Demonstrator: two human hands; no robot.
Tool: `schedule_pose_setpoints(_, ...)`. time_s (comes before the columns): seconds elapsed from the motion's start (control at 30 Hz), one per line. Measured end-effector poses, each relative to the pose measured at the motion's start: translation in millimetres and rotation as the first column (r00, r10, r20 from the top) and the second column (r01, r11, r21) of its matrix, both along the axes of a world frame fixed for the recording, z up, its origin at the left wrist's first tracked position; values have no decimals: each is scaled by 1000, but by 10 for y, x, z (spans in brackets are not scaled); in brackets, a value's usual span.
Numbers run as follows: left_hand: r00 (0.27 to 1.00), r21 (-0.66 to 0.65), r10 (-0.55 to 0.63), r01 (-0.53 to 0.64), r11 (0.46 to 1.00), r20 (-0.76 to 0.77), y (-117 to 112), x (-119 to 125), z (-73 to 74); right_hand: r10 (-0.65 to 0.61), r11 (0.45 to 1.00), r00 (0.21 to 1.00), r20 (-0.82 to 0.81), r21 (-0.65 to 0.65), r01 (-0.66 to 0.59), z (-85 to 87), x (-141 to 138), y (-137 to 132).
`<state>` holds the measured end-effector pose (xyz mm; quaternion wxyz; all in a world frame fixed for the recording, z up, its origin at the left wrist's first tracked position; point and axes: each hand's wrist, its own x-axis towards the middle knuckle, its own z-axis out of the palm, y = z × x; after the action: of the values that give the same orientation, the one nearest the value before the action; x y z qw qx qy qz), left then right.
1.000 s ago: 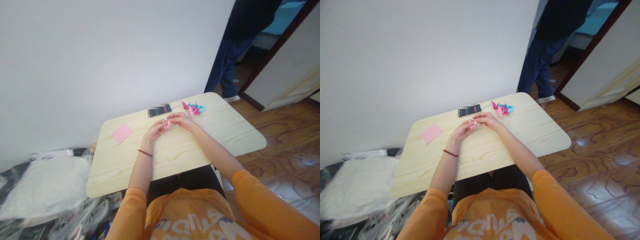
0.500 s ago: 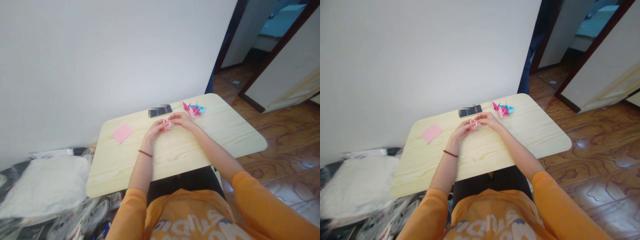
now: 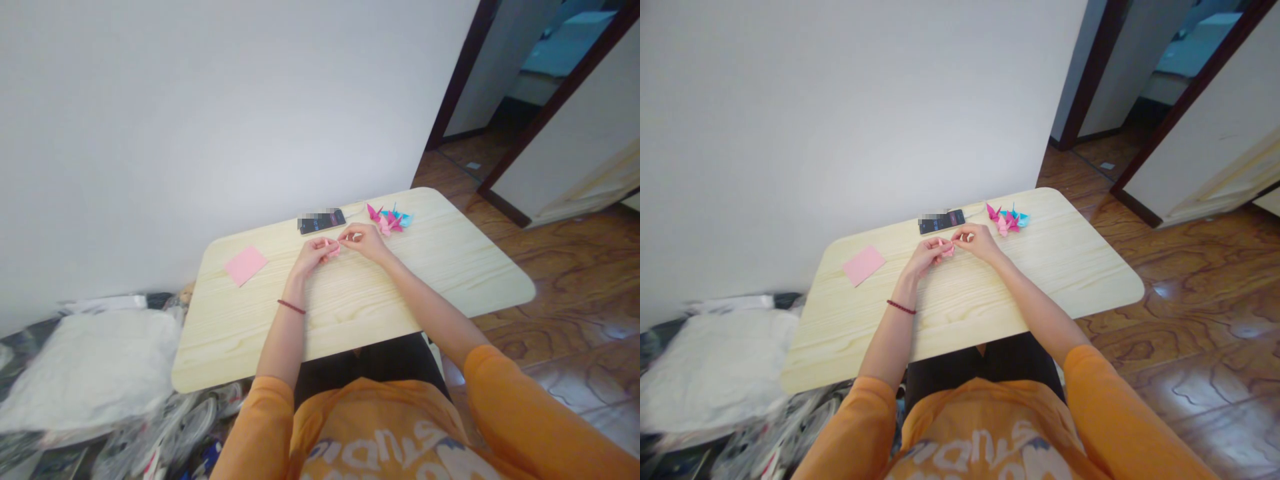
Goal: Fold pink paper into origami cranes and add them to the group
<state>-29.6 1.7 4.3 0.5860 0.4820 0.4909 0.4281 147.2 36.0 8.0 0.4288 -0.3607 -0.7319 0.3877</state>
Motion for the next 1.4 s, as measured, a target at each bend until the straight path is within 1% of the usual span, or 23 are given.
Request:
schedule_pose_setpoints(0.13, 999, 52, 49, -48, 998, -20, -4, 40, 2, -32, 999, 999, -6, 32, 32, 18, -14, -18)
schedule_pose_setpoints(0.23, 996, 65, 88, -87, 994, -7, -9, 83, 7, -53, 998, 998, -19, 35, 53, 22, -19, -21)
schedule_pose_setpoints(0.33, 995, 83, 102, -103, 991, 9, -10, 116, 1, -77, 996, 997, -28, 48, 78, 11, -22, -11)
schedule_pose_setpoints(0.43, 990, 126, 140, -140, 982, 13, 1, 140, -24, -96, 994, 995, -29, 43, 98, -9, -28, 7)
schedule_pose_setpoints(0.53, 977, 192, 213, -204, 960, -27, 23, 165, -59, -111, 994, 993, -29, 6, 111, -25, -33, 21)
schedule_pose_setpoints(0.67, 943, 302, 313, -268, 915, -110, 39, 195, -86, -106, 994, 994, -38, -15, 106, -29, -32, 26)
schedule_pose_setpoints(0.73, 923, 350, 353, -283, 893, -153, 30, 202, -81, -109, 994, 993, -41, -20, 108, -29, -34, 25)
schedule_pose_setpoints(0.83, 897, 384, 389, -290, 877, -211, 1, 206, -53, -118, 993, 992, -47, -21, 117, -35, -42, 19)
schedule_pose_setpoints(0.93, 892, 366, 397, -304, 880, -215, -26, 207, -22, -109, 994, 993, -41, -31, 108, -46, -54, 13)
schedule_pose_setpoints(1.03, 910, 351, 373, -295, 889, -181, -29, 203, -17, -107, 994, 994, -35, -29, 106, -58, -60, 10)
schedule_pose_setpoints(1.1, 912, 368, 373, -291, 883, -174, -14, 194, -37, -117, 993, 992, -44, -12, 116, -67, -62, 13)
schedule_pose_setpoints(1.2, 899, 399, 388, -286, 871, -203, 22, 174, -88, -129, 991, 990, -62, 17, 130, -83, -66, 22)
schedule_pose_setpoints(1.27, 906, 406, 376, -274, 872, -194, 40, 166, -114, -135, 990, 988, -72, 31, 137, -91, -70, 26)
schedule_pose_setpoints(1.33, 914, 402, 366, -273, 874, -175, 45, 169, -123, -133, 990, 988, -78, 32, 136, -92, -71, 26)
schedule_pose_setpoints(1.4, 910, 400, 382, -293, 868, -163, 38, 183, -118, -132, 991, 988, -75, 28, 134, -86, -69, 23)
